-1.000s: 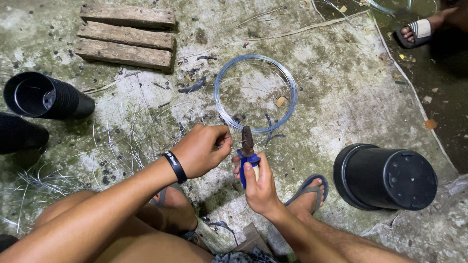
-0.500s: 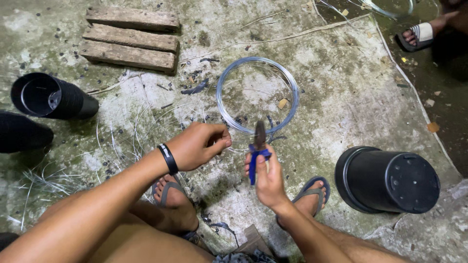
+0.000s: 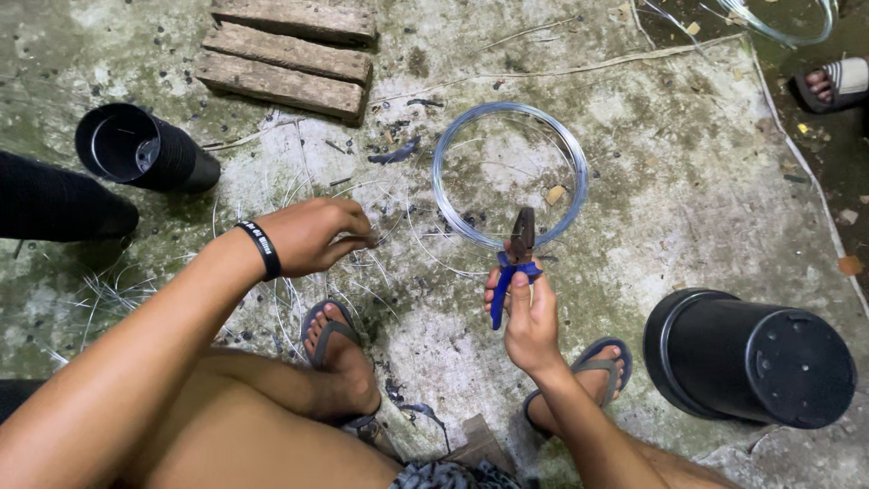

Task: The person sits on the floor and repeatedly cuts short lengths of thin metal wire from a coil using pliers. The person holds the wire with one hand and uses the pliers with the other to snip off segments, which fall onto the floor.

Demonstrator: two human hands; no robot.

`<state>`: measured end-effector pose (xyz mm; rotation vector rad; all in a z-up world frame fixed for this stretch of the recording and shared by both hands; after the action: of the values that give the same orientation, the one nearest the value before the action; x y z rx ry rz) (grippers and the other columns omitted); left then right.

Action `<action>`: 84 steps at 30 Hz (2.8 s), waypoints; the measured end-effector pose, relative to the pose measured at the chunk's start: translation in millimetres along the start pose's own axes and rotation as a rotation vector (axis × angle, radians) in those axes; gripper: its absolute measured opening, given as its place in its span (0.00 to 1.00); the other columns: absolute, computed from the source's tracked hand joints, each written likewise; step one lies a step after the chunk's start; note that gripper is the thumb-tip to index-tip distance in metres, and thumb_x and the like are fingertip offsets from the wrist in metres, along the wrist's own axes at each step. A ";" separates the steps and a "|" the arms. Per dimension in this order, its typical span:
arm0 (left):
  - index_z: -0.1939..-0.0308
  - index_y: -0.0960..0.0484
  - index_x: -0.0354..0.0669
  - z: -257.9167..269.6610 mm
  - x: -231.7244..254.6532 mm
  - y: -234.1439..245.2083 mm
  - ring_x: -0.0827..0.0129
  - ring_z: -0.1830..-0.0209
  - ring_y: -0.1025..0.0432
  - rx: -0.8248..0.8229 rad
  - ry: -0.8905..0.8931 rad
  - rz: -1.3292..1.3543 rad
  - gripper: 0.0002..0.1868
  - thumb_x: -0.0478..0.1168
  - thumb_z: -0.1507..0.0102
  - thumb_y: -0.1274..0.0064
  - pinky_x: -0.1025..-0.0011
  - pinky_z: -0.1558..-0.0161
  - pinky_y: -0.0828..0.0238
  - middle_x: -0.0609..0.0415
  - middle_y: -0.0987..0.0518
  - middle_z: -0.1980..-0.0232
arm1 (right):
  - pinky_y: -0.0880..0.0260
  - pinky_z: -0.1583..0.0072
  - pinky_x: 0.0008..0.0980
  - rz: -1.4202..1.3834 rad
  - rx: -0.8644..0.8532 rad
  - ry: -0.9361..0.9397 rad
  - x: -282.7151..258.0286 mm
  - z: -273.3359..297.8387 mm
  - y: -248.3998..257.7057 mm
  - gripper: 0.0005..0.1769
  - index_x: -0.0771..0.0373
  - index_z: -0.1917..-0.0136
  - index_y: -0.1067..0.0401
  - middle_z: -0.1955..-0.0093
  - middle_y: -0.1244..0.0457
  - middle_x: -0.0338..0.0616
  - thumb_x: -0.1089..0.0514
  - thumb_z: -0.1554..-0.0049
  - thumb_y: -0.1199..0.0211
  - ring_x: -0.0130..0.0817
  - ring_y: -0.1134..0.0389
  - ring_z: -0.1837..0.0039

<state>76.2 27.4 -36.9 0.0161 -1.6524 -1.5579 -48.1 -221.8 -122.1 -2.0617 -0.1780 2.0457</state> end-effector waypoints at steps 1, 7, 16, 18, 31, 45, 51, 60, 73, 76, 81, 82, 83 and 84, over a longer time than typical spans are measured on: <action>0.58 0.13 0.44 3.7 -4.3 -4.3 0.50 0.54 0.22 -0.033 0.035 -0.003 0.09 0.38 0.39 0.45 0.57 0.51 0.26 0.47 0.16 0.55 | 0.30 0.53 0.27 0.005 -0.007 -0.004 1.3 0.7 -1.9 0.30 0.65 0.24 0.44 0.53 0.39 0.41 0.43 0.31 0.53 0.26 0.36 0.54; 0.53 0.14 0.48 21.0 -18.8 -30.4 0.60 0.50 0.19 -0.293 0.345 0.086 0.11 0.43 0.37 0.45 0.63 0.46 0.24 0.52 0.13 0.52 | 0.29 0.52 0.27 0.111 -0.026 0.001 3.4 5.0 -8.4 0.23 0.67 0.36 0.38 0.52 0.37 0.42 0.44 0.29 0.54 0.26 0.35 0.54; 0.43 0.22 0.42 -22.6 49.1 -35.4 0.62 0.62 0.19 0.015 0.208 0.443 0.26 0.55 0.37 0.45 0.64 0.58 0.22 0.47 0.16 0.60 | 0.31 0.51 0.26 0.185 -0.142 -0.057 6.6 15.3 -36.3 0.19 0.64 0.40 0.37 0.53 0.37 0.39 0.46 0.30 0.55 0.24 0.36 0.53; 0.42 0.23 0.41 -32.0 53.5 -33.1 0.67 0.67 0.17 0.074 0.235 0.558 0.25 0.55 0.35 0.47 0.67 0.63 0.21 0.50 0.16 0.61 | 0.32 0.51 0.26 0.187 -0.148 -0.091 7.9 19.0 -42.0 0.19 0.65 0.39 0.38 0.53 0.38 0.38 0.47 0.30 0.55 0.24 0.37 0.53; 0.65 0.13 0.38 -72.0 22.8 -90.4 0.72 0.70 0.23 0.131 0.243 0.752 0.13 0.46 0.38 0.42 0.71 0.65 0.25 0.55 0.15 0.68 | 0.32 0.52 0.27 0.321 -0.194 -0.112 11.2 27.1 -62.8 0.19 0.66 0.36 0.38 0.55 0.37 0.39 0.51 0.32 0.53 0.25 0.36 0.55; 0.66 0.17 0.40 -65.1 26.4 -103.6 0.72 0.65 0.24 0.233 0.350 0.704 0.08 0.41 0.41 0.43 0.70 0.57 0.26 0.55 0.17 0.68 | 0.38 0.59 0.38 0.585 -0.192 -0.003 5.7 23.9 -60.9 0.13 0.64 0.50 0.39 0.66 0.41 0.42 0.52 0.31 0.52 0.34 0.39 0.64; 0.65 0.17 0.40 -66.8 24.8 -100.1 0.72 0.66 0.24 0.237 0.351 0.678 0.08 0.42 0.41 0.43 0.71 0.57 0.26 0.55 0.17 0.68 | 0.35 0.56 0.40 0.601 -0.191 -0.071 8.4 19.2 -54.5 0.16 0.67 0.43 0.38 0.64 0.38 0.50 0.52 0.33 0.51 0.40 0.34 0.62; 0.67 0.17 0.41 -63.7 24.3 -88.2 0.66 0.65 0.23 0.209 0.301 0.540 0.09 0.43 0.43 0.43 0.66 0.58 0.27 0.51 0.17 0.66 | 0.32 0.50 0.43 0.639 -0.189 -0.121 27.2 29.3 -53.7 0.25 0.68 0.27 0.45 0.55 0.34 0.57 0.52 0.32 0.53 0.46 0.30 0.54; 0.66 0.16 0.40 -63.8 36.0 -57.0 0.59 0.66 0.23 0.079 0.186 0.373 0.10 0.44 0.43 0.42 0.62 0.59 0.27 0.46 0.18 0.68 | 0.32 0.45 0.50 0.966 -0.631 -0.077 143.3 77.1 -44.8 0.18 0.70 0.37 0.39 0.47 0.37 0.60 0.53 0.33 0.48 0.55 0.34 0.47; 0.66 0.14 0.42 -63.2 34.8 -54.2 0.63 0.67 0.22 0.104 0.160 0.389 0.10 0.44 0.44 0.40 0.65 0.59 0.26 0.49 0.16 0.68 | 0.34 0.41 0.53 1.187 -0.669 -0.048 176.1 92.0 -19.7 0.19 0.69 0.39 0.36 0.44 0.38 0.62 0.53 0.36 0.44 0.59 0.36 0.43; 0.66 0.12 0.42 -61.3 27.2 -55.4 0.69 0.68 0.23 0.171 0.156 0.461 0.10 0.44 0.46 0.38 0.68 0.60 0.26 0.51 0.16 0.68 | 0.37 0.40 0.53 1.407 -0.734 -0.121 227.0 112.1 33.5 0.26 0.70 0.34 0.38 0.41 0.39 0.62 0.57 0.44 0.42 0.58 0.37 0.39; 0.66 0.12 0.42 -61.8 25.0 -55.7 0.70 0.67 0.23 0.169 0.165 0.478 0.10 0.43 0.46 0.38 0.69 0.60 0.27 0.51 0.16 0.69 | 0.38 0.41 0.54 1.355 -0.726 -0.135 235.4 112.9 44.1 0.26 0.70 0.35 0.37 0.41 0.39 0.64 0.57 0.44 0.41 0.60 0.37 0.39; 0.66 0.12 0.42 -62.5 23.0 -55.7 0.71 0.67 0.23 0.166 0.174 0.495 0.10 0.43 0.46 0.38 0.70 0.60 0.27 0.52 0.15 0.69 | 0.38 0.41 0.55 1.303 -0.718 -0.149 242.9 113.2 56.3 0.26 0.71 0.36 0.37 0.40 0.40 0.66 0.56 0.44 0.40 0.63 0.37 0.39; 0.67 0.12 0.42 -62.3 20.6 -55.2 0.72 0.67 0.24 0.163 0.183 0.510 0.09 0.42 0.46 0.39 0.71 0.61 0.27 0.53 0.15 0.69 | 0.36 0.42 0.53 1.236 -0.645 -0.224 250.9 109.1 74.5 0.21 0.70 0.39 0.34 0.43 0.38 0.64 0.57 0.43 0.42 0.60 0.35 0.42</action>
<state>69.6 -46.9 -79.2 -0.1606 -1.4876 -1.0058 -158.1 -223.2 -383.4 -2.6514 0.6702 3.2441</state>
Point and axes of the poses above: each hand's wrist, its own z-axis away from the middle knuckle, its own y-axis out of the back of the hand, x = y × z, the point moved 7 cm from there along -z, towards the middle knuckle
